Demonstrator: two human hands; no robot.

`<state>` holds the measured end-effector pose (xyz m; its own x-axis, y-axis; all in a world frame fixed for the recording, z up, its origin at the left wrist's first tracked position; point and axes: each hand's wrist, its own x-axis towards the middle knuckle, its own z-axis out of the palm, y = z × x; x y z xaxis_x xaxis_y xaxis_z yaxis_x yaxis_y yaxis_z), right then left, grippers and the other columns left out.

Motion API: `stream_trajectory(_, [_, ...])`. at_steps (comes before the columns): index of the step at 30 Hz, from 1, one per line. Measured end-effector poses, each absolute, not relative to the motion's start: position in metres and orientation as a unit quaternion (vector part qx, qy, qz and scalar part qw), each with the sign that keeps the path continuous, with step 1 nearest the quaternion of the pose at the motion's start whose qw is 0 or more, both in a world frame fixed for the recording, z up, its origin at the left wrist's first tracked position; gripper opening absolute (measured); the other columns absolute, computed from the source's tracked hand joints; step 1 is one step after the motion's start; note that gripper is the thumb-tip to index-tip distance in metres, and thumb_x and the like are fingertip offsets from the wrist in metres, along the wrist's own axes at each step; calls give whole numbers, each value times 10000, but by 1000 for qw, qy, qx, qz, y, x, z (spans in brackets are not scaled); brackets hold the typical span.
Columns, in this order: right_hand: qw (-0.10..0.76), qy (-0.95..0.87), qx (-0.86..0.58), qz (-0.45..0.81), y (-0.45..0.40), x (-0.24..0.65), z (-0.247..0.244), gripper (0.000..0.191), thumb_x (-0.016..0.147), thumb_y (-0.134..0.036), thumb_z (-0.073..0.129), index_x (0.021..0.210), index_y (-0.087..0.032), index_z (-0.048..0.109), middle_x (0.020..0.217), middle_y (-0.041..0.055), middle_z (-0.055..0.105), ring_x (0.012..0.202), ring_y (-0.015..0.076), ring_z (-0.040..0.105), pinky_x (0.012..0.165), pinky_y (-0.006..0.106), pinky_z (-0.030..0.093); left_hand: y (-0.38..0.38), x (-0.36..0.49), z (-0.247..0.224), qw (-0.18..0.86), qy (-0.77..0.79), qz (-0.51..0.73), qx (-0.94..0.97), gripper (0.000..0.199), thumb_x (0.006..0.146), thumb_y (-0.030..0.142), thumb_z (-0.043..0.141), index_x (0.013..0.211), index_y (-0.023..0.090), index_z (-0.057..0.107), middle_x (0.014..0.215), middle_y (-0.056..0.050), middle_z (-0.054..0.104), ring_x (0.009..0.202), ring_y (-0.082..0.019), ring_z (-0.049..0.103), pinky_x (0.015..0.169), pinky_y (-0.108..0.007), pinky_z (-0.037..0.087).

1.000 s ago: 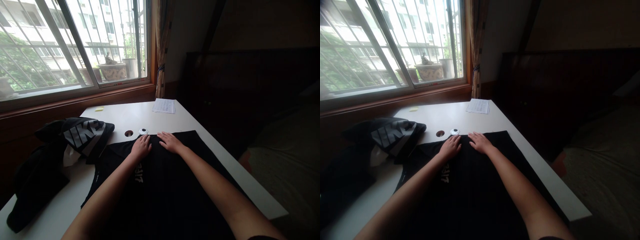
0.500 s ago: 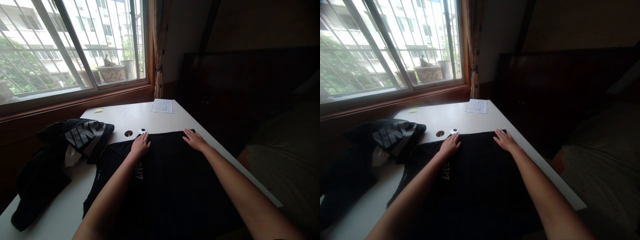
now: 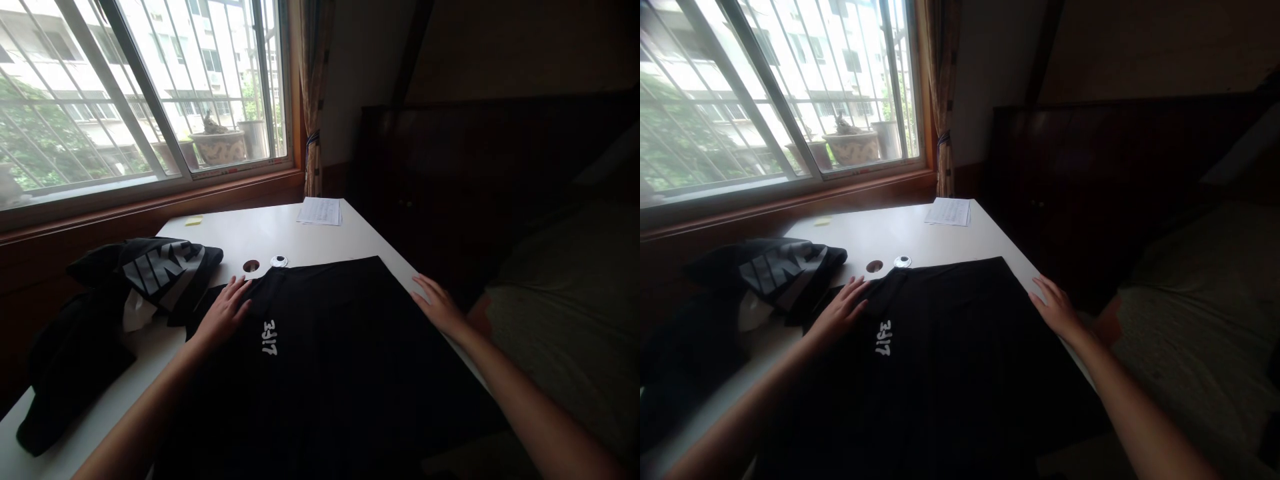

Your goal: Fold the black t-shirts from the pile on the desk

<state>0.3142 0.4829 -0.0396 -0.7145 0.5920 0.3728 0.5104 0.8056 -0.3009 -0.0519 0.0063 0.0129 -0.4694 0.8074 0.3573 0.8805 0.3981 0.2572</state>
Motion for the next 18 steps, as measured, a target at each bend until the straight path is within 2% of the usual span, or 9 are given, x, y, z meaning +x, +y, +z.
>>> stream_trajectory(2, [237,-926,-279,90,474,332,-43,585,964,-517,370,1407,-184,559,1513,141,503,1413,311,462,1186,487,362,-34,-46,10,73,-836,-202,-506,526,1049,476,389,1521,248,433,1624,-80,379,1541,-297,240,1212,-563,328])
stream_trajectory(5, [240,-931,-253,105,460,354,-45,550,960,-518,403,1390,-219,573,1493,121,523,1399,309,478,1179,498,371,-89,-25,8,59,-833,-192,-516,493,1039,447,442,1503,284,459,1622,-57,386,1516,-286,306,1186,-530,383])
stream_trajectory(9, [234,-929,-254,134,440,376,-39,513,929,-558,472,1321,-265,626,1419,99,582,1322,321,551,1134,502,429,-148,12,11,78,-824,-183,-530,417,1003,399,528,1414,339,563,1499,-26,554,1414,-277,488,1113,-473,496])
stream_trajectory(15, [174,-930,-268,183,422,392,-29,564,892,-628,540,1321,-271,615,1222,106,669,1096,295,673,918,409,575,-192,59,20,102,-815,-197,-536,322,934,350,636,1252,373,684,1285,-11,699,1237,-254,643,975,-376,606])
stream_trajectory(18, [130,-934,-301,141,420,399,-30,638,837,-701,555,1282,-250,631,1179,120,682,1048,324,683,872,443,582,-199,76,23,75,-806,-186,-558,327,911,321,660,1225,402,702,1248,3,719,1199,-252,665,942,-359,621])
